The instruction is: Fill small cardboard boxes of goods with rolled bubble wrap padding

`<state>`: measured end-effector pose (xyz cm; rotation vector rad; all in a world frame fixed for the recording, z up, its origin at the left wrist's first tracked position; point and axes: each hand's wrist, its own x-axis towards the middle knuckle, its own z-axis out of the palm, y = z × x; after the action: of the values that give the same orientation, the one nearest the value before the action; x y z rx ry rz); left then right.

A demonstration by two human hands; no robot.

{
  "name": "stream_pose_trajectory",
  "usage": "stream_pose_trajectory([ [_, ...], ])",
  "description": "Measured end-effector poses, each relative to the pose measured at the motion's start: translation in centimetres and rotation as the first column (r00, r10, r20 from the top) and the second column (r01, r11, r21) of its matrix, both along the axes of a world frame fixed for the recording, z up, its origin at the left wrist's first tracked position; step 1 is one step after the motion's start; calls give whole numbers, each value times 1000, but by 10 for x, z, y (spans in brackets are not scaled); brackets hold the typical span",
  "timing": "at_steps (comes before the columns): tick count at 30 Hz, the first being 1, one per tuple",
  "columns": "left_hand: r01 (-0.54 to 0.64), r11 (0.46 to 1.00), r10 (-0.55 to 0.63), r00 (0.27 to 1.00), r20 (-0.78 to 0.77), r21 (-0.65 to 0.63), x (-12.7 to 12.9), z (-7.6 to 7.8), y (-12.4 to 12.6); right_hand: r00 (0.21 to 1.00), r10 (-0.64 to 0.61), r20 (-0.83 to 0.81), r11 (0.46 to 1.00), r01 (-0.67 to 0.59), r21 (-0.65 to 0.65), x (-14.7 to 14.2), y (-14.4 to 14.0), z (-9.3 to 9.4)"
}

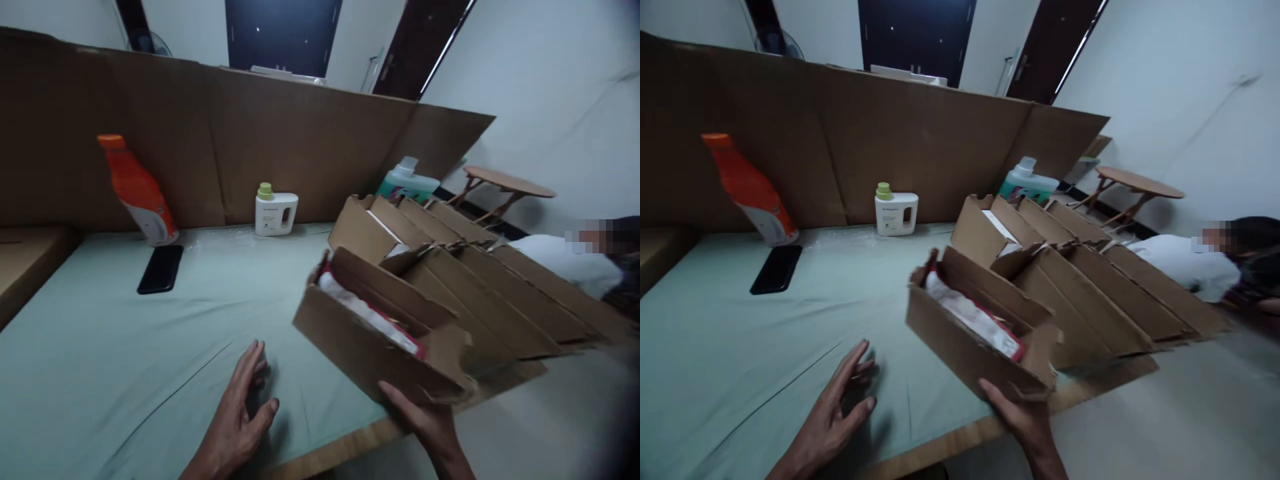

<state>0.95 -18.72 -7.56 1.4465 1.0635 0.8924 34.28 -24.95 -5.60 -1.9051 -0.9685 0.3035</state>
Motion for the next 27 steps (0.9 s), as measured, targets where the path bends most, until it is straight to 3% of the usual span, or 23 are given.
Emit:
stream_pose_trajectory([
  [3,93,996,-93,995,-24,-1,7,-4,0,974,-215,72,971,205,126,18,-15,9],
  [5,131,991,-130,991,-39,12,4,-6,-1,952,-294,91,940,271,206,20,-14,14],
  [9,113,993,-110,992,-58,39,-6,-10,-5,939,-339,55,931,327,162,15,-23,7],
  [12,129,989,-124,989,-74,65,1,-1,-2,938,-344,46,931,334,146,19,-34,2],
  [15,222,967,-214,974,-74,122,41,17,18,969,-245,-15,960,245,134,30,-33,7],
  [19,443,877,-433,897,-96,185,139,33,61,969,-245,-27,968,246,50,40,-27,8],
  [21,494,849,-480,869,-120,185,184,31,70,967,-253,2,967,253,28,40,-32,-1],
  [23,481,855,-470,877,-100,192,214,23,65,968,-246,51,969,245,27,38,-44,-14],
  [27,439,874,-443,896,-28,210,227,6,41,957,-272,104,962,271,24,36,-67,-28],
])
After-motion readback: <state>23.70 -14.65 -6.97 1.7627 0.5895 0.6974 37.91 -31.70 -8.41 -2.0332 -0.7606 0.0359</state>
